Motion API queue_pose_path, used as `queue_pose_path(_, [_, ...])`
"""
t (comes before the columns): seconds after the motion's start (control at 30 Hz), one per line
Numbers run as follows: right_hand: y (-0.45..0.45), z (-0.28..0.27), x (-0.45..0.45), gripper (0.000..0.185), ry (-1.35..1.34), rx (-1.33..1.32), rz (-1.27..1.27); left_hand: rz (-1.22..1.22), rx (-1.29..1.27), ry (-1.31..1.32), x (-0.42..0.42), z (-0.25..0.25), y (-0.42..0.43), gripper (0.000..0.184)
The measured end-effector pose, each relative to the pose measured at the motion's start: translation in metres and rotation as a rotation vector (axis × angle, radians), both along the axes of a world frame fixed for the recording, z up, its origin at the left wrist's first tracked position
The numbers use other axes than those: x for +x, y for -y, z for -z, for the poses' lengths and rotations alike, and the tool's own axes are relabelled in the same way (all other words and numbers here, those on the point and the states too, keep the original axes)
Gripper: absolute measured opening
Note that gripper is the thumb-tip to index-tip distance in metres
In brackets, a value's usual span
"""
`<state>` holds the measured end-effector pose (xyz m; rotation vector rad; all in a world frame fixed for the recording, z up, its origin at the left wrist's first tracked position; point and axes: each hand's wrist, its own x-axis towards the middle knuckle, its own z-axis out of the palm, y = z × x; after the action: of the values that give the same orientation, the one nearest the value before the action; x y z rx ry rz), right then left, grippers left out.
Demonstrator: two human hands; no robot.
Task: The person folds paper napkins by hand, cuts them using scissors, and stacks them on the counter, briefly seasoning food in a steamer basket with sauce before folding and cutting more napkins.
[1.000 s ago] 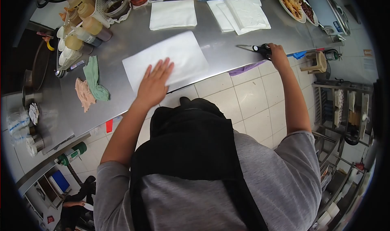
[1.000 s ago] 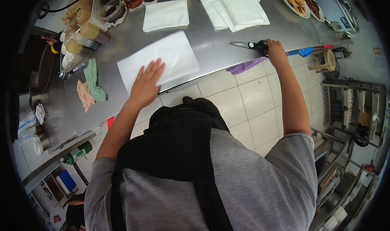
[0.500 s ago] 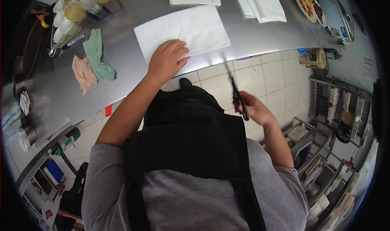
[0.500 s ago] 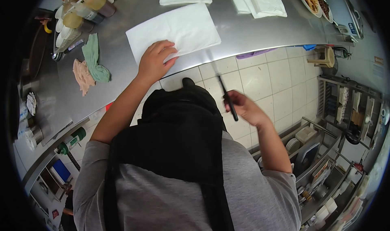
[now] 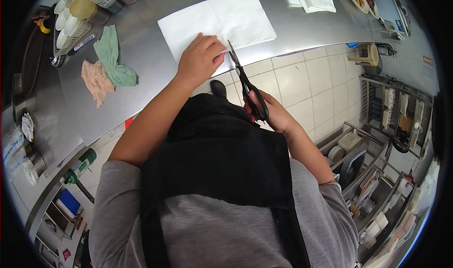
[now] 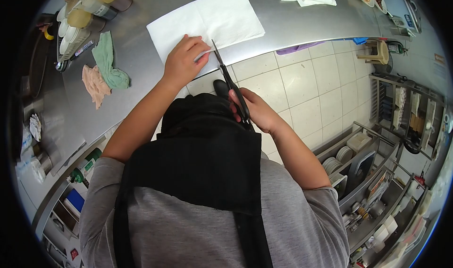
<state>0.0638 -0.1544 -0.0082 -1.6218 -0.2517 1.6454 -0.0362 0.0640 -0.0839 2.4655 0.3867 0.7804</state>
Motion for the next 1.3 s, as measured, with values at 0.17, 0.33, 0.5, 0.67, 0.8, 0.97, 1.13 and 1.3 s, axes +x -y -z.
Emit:
queue_pose_path(0.17, [-0.008, -0.002, -0.001, 0.055, 0.07, -0.025, 0.04, -0.005, -0.006, 0.013, -0.001, -0.001, 0.001, 0.014])
queue_pose_path(0.33, [-0.009, -0.003, -0.002, 0.054, 0.125, -0.043, -0.004, -0.002, -0.009, -0.007, -0.001, -0.003, 0.001, 0.014])
queue_pose_path(0.5, [-0.009, 0.003, -0.002, 0.055, 0.111, -0.036, -0.011, -0.015, 0.016, 0.023, 0.0, -0.001, 0.002, 0.014])
queue_pose_path(0.67, [-0.02, 0.012, 0.002, 0.057, 0.097, 0.009, 0.034, -0.015, 0.027, 0.033, -0.001, -0.003, 0.003, 0.015])
queue_pose_path(0.8, [-0.025, 0.01, 0.001, 0.056, 0.124, -0.026, 0.018, -0.021, 0.019, 0.049, -0.002, -0.001, 0.003, 0.014])
queue_pose_path(0.97, [-0.02, 0.016, -0.002, 0.056, 0.156, 0.0, 0.0, -0.016, 0.028, 0.045, -0.002, -0.002, 0.003, 0.013])
queue_pose_path(1.13, [-0.032, 0.015, 0.007, 0.055, 0.145, 0.007, 0.001, -0.007, 0.033, 0.039, -0.003, -0.003, 0.003, 0.014])
queue_pose_path(1.3, [-0.042, 0.017, 0.008, 0.053, 0.14, -0.011, 0.018, -0.009, 0.014, 0.066, -0.004, -0.003, 0.003, 0.015])
